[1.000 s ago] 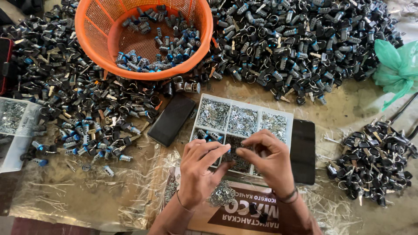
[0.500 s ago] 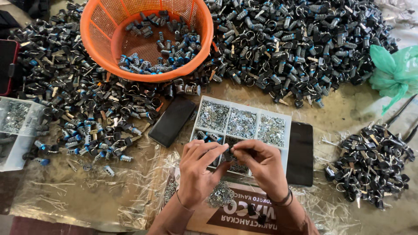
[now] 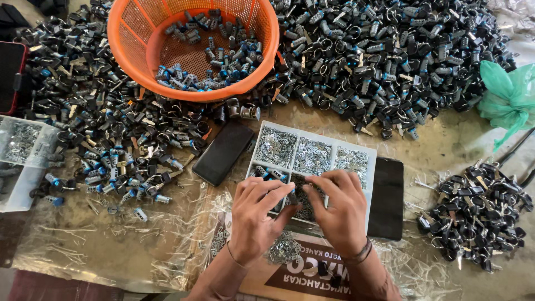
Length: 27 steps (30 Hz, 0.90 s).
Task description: The person sits at a workbench covered with lock parts and assembles small lock cylinders by hand. They pick tiny springs, pins and caps from a compartment organizer box, insert them into a lock body held in both hands, and place finished assemblies aside while reaching for the next part.
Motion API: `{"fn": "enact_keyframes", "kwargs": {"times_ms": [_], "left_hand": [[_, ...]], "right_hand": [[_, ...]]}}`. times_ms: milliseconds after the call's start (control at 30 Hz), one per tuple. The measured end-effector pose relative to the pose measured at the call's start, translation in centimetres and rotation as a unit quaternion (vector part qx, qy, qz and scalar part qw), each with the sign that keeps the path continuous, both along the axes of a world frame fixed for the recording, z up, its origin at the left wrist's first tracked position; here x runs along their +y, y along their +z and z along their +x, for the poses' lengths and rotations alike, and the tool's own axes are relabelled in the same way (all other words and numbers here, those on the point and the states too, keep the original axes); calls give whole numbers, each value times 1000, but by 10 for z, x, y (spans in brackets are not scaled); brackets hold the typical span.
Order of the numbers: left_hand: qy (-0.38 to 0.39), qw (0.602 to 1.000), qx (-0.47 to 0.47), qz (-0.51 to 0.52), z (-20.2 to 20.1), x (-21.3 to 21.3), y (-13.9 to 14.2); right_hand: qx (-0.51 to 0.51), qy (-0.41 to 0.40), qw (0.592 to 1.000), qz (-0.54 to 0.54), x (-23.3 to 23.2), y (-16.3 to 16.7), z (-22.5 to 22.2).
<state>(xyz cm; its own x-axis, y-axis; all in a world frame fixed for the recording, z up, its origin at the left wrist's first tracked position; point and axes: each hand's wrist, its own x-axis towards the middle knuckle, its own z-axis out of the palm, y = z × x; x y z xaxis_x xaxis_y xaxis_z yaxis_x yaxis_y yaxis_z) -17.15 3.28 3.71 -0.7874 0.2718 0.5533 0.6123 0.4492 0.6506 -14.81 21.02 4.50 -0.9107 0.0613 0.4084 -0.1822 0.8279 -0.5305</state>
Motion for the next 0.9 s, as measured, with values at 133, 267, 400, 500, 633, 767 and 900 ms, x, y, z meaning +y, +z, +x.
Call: {"fn": "enact_keyframes", "kwargs": {"times_ms": [133, 267, 400, 500, 633, 767, 900], "left_hand": [[0, 1000, -6, -13, 0, 1, -2], [-5, 1000, -13, -8, 1, 0, -1], [-3, 1000, -10, -5, 1, 0, 0], [-5, 1000, -13, -5, 1, -1, 2], [-7, 1000, -13, -6, 1, -2, 2], [-14, 1000, -10, -5, 1, -2, 0], [-5, 1000, -4, -10, 1, 0, -1]], "right_hand": [[-47, 27, 995, 83, -4, 3, -4], [26, -9, 1000, 3, -3, 5, -1], [13, -26, 998, -60, -3, 8, 3], [12, -12, 998, -59, -2, 8, 3], [-65, 39, 979, -188, 4, 6, 5], [-94, 90, 961, -244, 8, 2, 6], [-90, 86, 963, -238, 8, 1, 6]]}}
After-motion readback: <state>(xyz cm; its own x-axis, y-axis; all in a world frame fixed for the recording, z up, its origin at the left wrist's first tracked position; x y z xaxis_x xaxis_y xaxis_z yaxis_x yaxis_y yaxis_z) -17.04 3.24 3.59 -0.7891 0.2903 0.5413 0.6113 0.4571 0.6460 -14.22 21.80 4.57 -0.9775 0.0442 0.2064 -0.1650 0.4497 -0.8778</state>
